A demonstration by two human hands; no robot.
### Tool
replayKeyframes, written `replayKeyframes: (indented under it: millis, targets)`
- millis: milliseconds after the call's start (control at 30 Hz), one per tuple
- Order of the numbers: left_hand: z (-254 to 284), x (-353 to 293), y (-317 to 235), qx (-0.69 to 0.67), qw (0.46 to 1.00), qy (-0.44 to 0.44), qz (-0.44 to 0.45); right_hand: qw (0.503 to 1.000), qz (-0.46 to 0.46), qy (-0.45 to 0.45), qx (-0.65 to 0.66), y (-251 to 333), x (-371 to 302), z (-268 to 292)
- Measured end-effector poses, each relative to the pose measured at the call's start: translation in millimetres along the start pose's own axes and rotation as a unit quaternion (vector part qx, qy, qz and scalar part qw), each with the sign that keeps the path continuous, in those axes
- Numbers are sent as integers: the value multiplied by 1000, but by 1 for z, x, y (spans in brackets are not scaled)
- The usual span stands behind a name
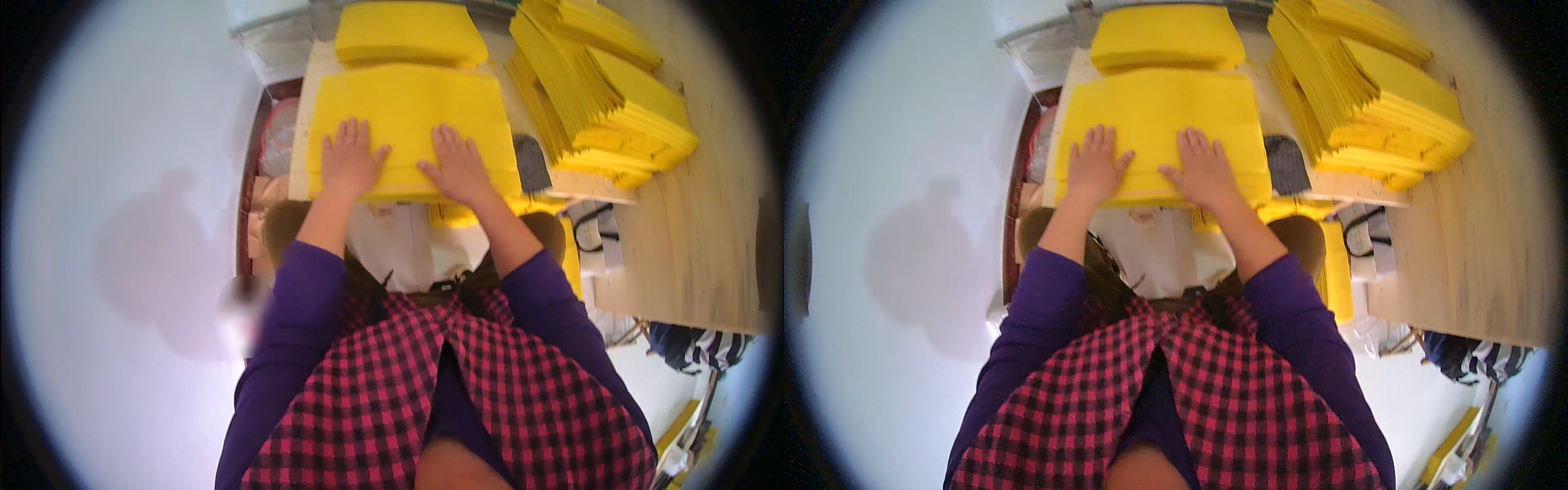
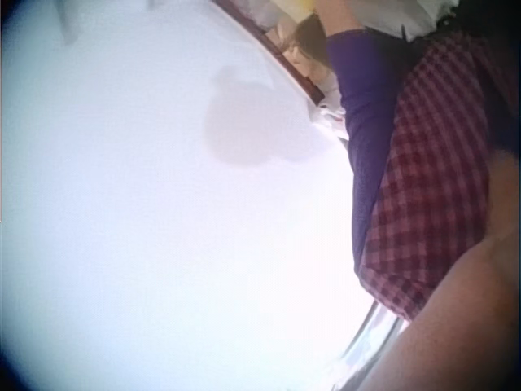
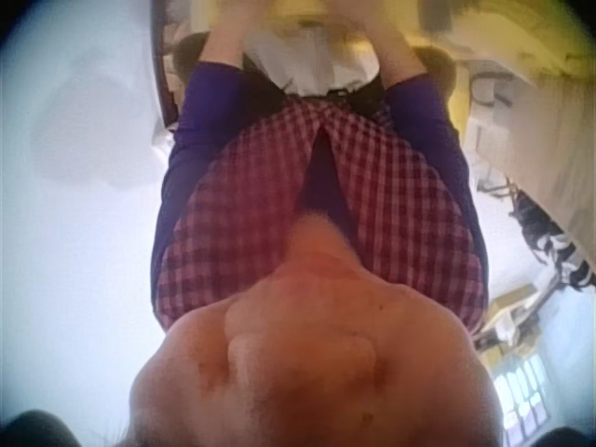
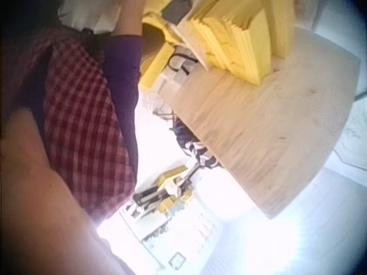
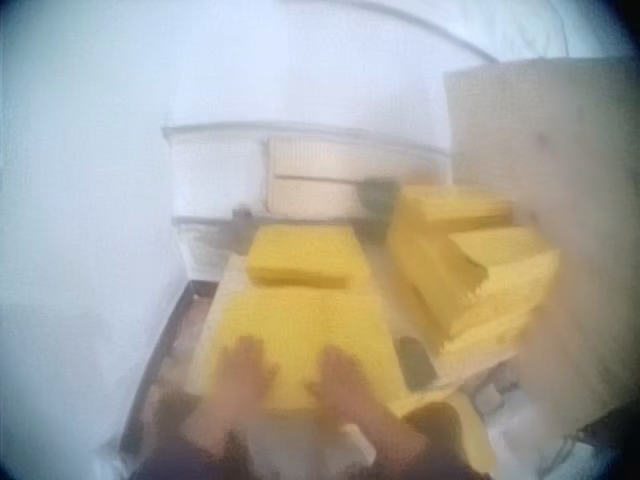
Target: The person folds yellow sheets in half and stacks them on a table. They repeatedly pick up a sheet, fold it, and place it on a growing pile.
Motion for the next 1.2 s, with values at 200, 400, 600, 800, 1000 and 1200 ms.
replayKeyframes:
  millis: [200,400,600,800,1000,1200]
  targets:
    - [-3,4,3,-8,1000,-7,-3,998,-54,-32,-17,-61,-24,-3]
    - [-5,8,5,2,1000,-14,-8,986,-117,-117,16,-93,-47,17]
    - [-7,11,8,-12,1000,-21,-12,799,-170,-185,546,-99,-85,33]
    - [-6,11,8,-13,1000,-21,-17,541,-231,-67,806,-101,-89,17]
    - [-5,11,8,-21,999,-25,-16,462,-236,-45,854,-114,-70,8]
    - [-9,15,11,2,999,-26,-19,540,-245,-36,805,-125,-48,7]
Point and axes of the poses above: each hand's wrist, its own x-axis towards the middle knuckle, its own z-axis out of the back of the hand, y = z × x, the point moved 5 cm from there along x, towards the middle knuckle, and after that the axes turned 3 degrees about -x, right-handed, at the moved point
